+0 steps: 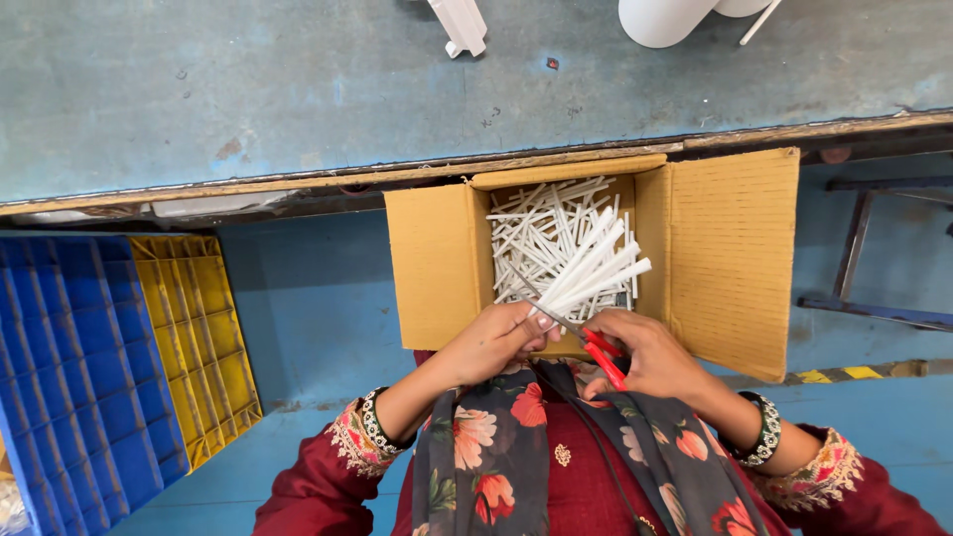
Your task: The person repeatedly gathers bundles of white plastic rods, cuts them into short pieces using red-handled scissors, and drops the cut pieces into a cardboard box. The person occasionally aligns the rods before cutting.
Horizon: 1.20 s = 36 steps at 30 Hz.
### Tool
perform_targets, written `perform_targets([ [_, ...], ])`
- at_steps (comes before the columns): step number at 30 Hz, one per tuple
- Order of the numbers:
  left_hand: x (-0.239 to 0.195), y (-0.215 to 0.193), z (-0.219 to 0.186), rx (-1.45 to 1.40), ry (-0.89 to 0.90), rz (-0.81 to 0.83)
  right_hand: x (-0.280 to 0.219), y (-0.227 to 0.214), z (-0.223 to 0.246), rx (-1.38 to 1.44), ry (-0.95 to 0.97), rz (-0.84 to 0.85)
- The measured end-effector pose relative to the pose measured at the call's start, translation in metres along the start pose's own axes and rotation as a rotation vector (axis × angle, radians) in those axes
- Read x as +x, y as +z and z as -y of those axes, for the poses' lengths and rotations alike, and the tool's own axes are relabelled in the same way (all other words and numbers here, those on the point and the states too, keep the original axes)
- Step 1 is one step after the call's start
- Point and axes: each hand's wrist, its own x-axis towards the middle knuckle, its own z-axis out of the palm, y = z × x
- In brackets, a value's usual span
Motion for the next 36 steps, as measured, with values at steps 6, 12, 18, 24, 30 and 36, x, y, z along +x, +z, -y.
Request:
perform_targets([
  [6,0.007,-0.003,0.005,-0.088,0.013,0.023,-0.008,0.008,-0.012,0.089,0.074,0.002],
  [12,0.011,-0.011,0.013,-0.132,-0.07,0.098,-0.001,0.001,0.001,0.019,0.203,0.057],
  [18,0.009,-0.007,0.012,-0.16,-0.157,0.201,0.003,0.004,0.005,-0.006,-0.068,-0.004],
  [24,0.01,-0.008,0.0,-0.206,-0.168,0.182,-0.005,0.01,-0.015,0.101,0.013,-0.039],
  [30,0.01,-0.011,-0.011,-0.159,-0.231,0.168,-0.005,0.004,-0.008,0.094,0.107,0.016],
  [36,0.014,-0.001,-0.012,-0.061,-0.259,0.252,0.006,0.003,0.005,-0.103,-0.194,0.004],
])
